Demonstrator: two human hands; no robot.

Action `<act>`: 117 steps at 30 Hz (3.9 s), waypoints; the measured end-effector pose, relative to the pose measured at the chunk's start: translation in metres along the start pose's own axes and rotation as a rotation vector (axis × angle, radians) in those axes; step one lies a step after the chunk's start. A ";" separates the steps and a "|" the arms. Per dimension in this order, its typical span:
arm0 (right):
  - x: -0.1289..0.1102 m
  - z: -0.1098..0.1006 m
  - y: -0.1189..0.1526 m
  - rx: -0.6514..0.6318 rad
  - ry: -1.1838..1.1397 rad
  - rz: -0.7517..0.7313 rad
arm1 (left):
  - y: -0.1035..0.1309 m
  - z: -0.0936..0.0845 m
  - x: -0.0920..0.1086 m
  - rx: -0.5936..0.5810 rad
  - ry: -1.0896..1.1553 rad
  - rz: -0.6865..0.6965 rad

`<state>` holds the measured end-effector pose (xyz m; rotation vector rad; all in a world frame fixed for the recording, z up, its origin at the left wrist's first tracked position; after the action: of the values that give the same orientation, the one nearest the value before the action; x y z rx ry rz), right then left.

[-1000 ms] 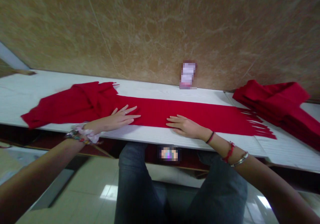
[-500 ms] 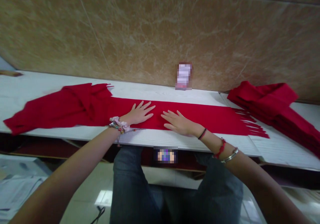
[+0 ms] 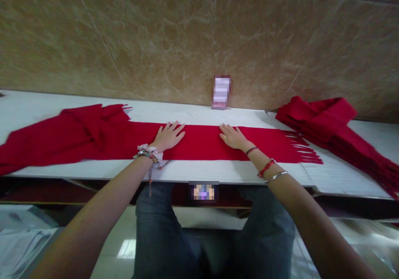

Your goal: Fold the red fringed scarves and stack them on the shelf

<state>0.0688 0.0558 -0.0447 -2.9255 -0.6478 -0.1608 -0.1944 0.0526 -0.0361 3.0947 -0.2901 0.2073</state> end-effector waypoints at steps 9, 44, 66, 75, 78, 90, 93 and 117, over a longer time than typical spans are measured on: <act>0.149 0.018 0.076 -0.043 0.084 0.280 | -0.004 0.002 -0.020 0.000 -0.002 0.030; 0.085 -0.013 0.080 0.062 0.013 0.197 | -0.018 0.008 0.040 0.024 0.046 0.031; 0.171 0.025 0.167 0.010 0.156 0.183 | -0.018 0.005 0.041 0.020 0.036 0.025; 0.083 -0.013 0.115 0.122 0.009 0.180 | -0.018 0.006 0.040 0.019 0.014 0.035; 0.022 -0.021 0.084 0.122 -0.080 -0.005 | -0.017 0.006 0.041 0.014 0.024 0.017; -0.020 -0.014 0.066 0.048 -0.108 -0.069 | -0.011 0.001 0.046 0.038 0.051 0.036; -0.020 -0.014 0.066 0.068 -0.130 -0.059 | -0.011 0.001 0.046 0.041 0.052 0.047; -0.020 -0.017 0.070 0.209 -0.196 -0.075 | -0.013 0.003 0.044 0.027 0.062 0.015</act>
<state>0.0795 -0.0174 -0.0381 -2.7373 -0.7530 0.1780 -0.1486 0.0570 -0.0330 3.1065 -0.3109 0.3087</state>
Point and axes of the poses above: each hand's wrist, its own y-axis away from the middle knuckle, its own z-axis out of the palm, x = y × z, the point moved 3 cm from there along -y, towards the middle knuckle, and after that the axes turned 9 degrees about y, right-handed, at the moved point
